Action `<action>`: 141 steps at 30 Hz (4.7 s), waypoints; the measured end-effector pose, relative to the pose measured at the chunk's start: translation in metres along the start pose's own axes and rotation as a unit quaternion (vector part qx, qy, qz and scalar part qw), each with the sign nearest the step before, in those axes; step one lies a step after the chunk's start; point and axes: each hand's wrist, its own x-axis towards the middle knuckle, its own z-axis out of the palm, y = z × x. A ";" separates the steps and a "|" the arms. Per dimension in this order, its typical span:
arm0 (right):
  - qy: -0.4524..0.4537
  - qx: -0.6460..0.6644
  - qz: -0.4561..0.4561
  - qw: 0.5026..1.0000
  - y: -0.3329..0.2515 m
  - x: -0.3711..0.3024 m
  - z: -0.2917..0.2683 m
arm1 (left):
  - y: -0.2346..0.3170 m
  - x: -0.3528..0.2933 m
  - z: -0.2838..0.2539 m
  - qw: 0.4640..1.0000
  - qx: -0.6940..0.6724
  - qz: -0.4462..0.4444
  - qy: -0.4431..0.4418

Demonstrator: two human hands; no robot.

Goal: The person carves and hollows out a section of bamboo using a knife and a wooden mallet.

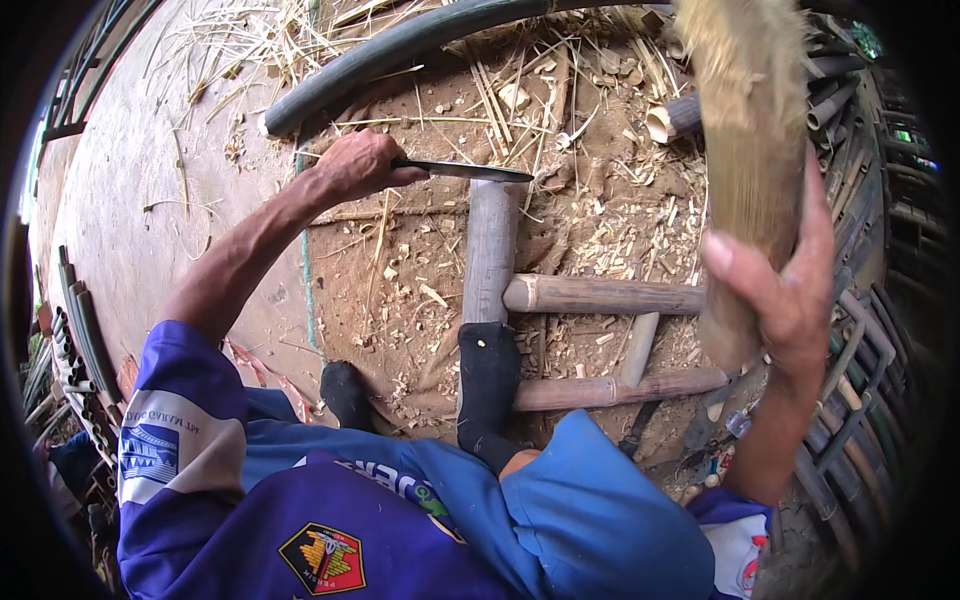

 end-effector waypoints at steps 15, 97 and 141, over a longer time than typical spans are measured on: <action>0.171 0.007 -0.213 0.962 -0.027 0.034 -0.003 | 0.001 0.013 0.013 0.998 -0.045 0.038 0.015; -0.238 -0.463 -0.360 0.774 0.132 0.007 0.049 | 0.062 -0.075 0.056 0.998 0.021 -0.058 0.008; -0.208 -0.482 -0.431 0.734 0.153 0.042 0.045 | 0.058 -0.062 0.080 0.996 0.059 -0.057 0.039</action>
